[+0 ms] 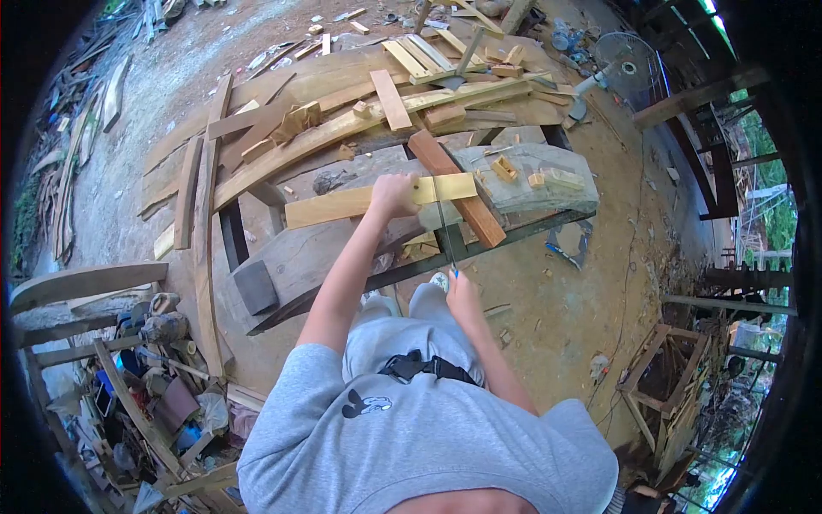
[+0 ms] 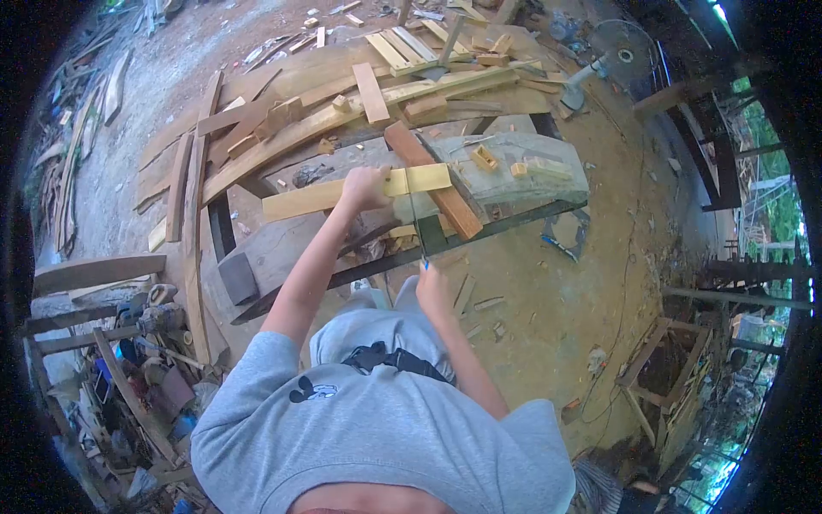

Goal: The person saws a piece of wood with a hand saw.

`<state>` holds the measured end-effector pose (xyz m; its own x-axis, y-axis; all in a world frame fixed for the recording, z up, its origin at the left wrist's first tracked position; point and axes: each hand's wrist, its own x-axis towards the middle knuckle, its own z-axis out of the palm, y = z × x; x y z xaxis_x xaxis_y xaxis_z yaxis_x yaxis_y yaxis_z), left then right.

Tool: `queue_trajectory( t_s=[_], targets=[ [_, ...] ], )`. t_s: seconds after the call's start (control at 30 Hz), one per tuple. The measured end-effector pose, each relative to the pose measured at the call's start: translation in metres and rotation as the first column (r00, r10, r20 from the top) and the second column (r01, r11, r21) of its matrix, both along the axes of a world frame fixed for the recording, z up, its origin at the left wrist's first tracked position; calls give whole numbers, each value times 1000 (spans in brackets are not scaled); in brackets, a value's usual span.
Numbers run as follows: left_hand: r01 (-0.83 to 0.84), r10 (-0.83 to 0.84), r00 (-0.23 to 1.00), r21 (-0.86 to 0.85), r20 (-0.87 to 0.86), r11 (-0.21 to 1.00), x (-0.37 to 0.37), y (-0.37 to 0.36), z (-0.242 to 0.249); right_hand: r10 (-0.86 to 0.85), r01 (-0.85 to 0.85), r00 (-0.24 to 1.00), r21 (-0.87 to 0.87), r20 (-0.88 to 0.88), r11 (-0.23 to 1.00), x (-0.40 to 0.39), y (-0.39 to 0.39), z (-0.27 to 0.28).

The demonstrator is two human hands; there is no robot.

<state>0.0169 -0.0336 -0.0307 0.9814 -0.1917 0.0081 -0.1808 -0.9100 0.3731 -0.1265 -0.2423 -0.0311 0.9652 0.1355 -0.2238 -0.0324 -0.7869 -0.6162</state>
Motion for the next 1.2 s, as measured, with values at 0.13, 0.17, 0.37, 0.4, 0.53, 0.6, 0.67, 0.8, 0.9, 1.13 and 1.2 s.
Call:
queue_trajectory(
  t_s=[0.13,0.17,0.37,0.4,0.53,0.6,0.67,0.8,0.9,1.13,1.2],
  targets=[
    [29,-29,998,2,59,1000,1,2,-2,1,0,996,-14,90,1000,74,41,-2],
    [23,-23,1000,6,20,1000,2,2,0,0,4,995,-36,100,999,76,44,-6],
    [18,-15,998,40,-61,999,3,0,-7,-39,44,995,-58,87,997,-12,-1,-22],
    [10,-9,999,34,-36,999,3,-1,-4,-59,61,998,-54,31,997,-18,-3,-16],
    [28,-28,999,-2,16,1000,-3,-3,-1,-85,86,996,68,-23,994,44,28,14],
    [46,-47,997,11,61,999,-3,-4,-7,-93,88,994,77,63,993,78,49,-2],
    [45,-48,998,52,45,998,-3,-8,-2,-121,119,986,28,111,993,85,58,7],
    [21,-27,998,101,55,995,-2,-8,-4,-177,165,971,86,162,982,24,32,-8],
    [34,-43,991,77,127,996,-5,-10,2,-188,197,973,64,-131,978,-6,11,38],
    [67,-76,982,55,171,996,0,-7,-5,-150,145,988,97,47,985,79,50,-6],
    [55,-61,994,61,88,997,-1,-7,-8,-154,152,987,42,40,987,70,49,3]
  ],
)
